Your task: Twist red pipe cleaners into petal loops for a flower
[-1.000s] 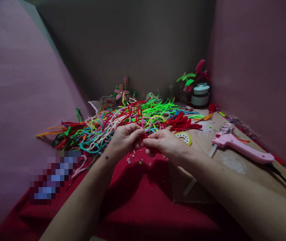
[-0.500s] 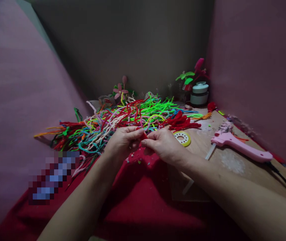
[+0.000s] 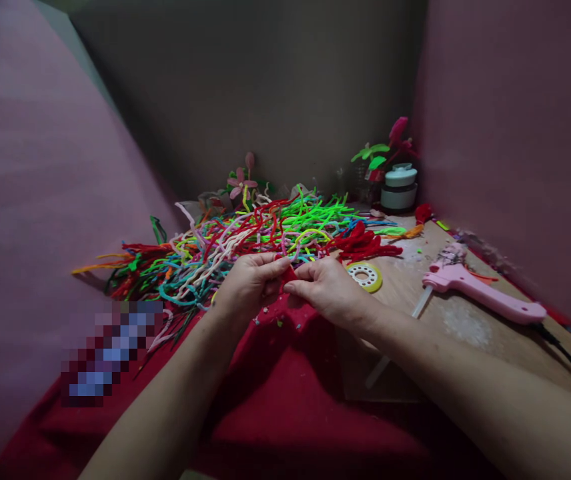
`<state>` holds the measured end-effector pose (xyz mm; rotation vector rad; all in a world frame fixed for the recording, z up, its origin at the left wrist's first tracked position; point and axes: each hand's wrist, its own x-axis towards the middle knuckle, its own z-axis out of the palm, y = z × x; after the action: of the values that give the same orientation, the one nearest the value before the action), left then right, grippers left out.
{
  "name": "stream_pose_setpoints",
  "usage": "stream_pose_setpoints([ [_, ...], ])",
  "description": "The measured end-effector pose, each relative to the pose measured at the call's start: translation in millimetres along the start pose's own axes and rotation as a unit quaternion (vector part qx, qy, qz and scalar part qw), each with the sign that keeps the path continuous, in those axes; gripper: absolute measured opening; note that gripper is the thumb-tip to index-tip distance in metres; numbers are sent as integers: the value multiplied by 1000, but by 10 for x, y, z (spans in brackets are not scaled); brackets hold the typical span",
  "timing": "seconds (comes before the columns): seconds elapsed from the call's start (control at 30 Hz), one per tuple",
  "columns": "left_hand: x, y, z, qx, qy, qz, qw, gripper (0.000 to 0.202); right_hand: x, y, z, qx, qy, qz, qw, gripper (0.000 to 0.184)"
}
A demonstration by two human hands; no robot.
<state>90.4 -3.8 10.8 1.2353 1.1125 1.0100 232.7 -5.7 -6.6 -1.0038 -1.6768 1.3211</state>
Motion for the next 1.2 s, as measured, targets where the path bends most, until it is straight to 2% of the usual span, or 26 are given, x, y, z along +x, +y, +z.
stream_pose_setpoints([
  [0.13, 23, -11, 3, 60, 5, 26, 998, 32, -1, 56, -4, 89, -40, 54, 994, 23],
  [0.23, 33, -16, 22, 85, -3, 42, 996, 33, 4, 112, -9, 152, -64, 66, 984, 28],
  [0.3, 41, -25, 33, 55, 1, 57, 997, 32, 16, 119, -14, 188, -41, 63, 979, 26],
  [0.4, 48, -44, 45, -40, 15, 44, 998, 35, 33, 69, -24, 260, 42, 32, 964, 22],
  [0.47, 39, -61, 59, -93, -19, -2, 996, 34, 38, 25, -30, 290, 106, 14, 951, 21],
  [0.53, 17, -84, 89, -121, -87, -48, 988, 30, 37, -1, -29, 294, 151, 17, 943, 23],
  [0.6, -10, -115, 137, -134, -147, -72, 977, 25, 32, -3, -25, 296, 165, 34, 940, 27],
  [0.67, -33, -147, 193, -133, -164, -75, 975, 20, 31, 8, -25, 303, 166, 49, 937, 29],
  [0.73, -50, -171, 245, -107, -149, -62, 981, 17, 39, 23, -41, 319, 167, 47, 932, 27],
  [0.83, -71, -170, 288, -6, -120, -18, 993, 18, 63, 43, -81, 344, 188, 43, 919, 22],
  [0.9, -79, -148, 285, 75, -110, 7, 991, 20, 76, 55, -95, 353, 195, 56, 914, 18],
  [0.97, -80, -122, 260, 123, -124, 6, 985, 21, 79, 62, -86, 359, 183, 70, 913, 15],
  [1.1, -81, -109, 221, 116, -173, -20, 978, 22, 76, 27, -75, 374, 180, 90, 905, 10],
  [1.2, -99, -139, 256, 101, -176, -32, 979, 16, 103, -51, -157, 396, 230, 80, 886, 11],
])
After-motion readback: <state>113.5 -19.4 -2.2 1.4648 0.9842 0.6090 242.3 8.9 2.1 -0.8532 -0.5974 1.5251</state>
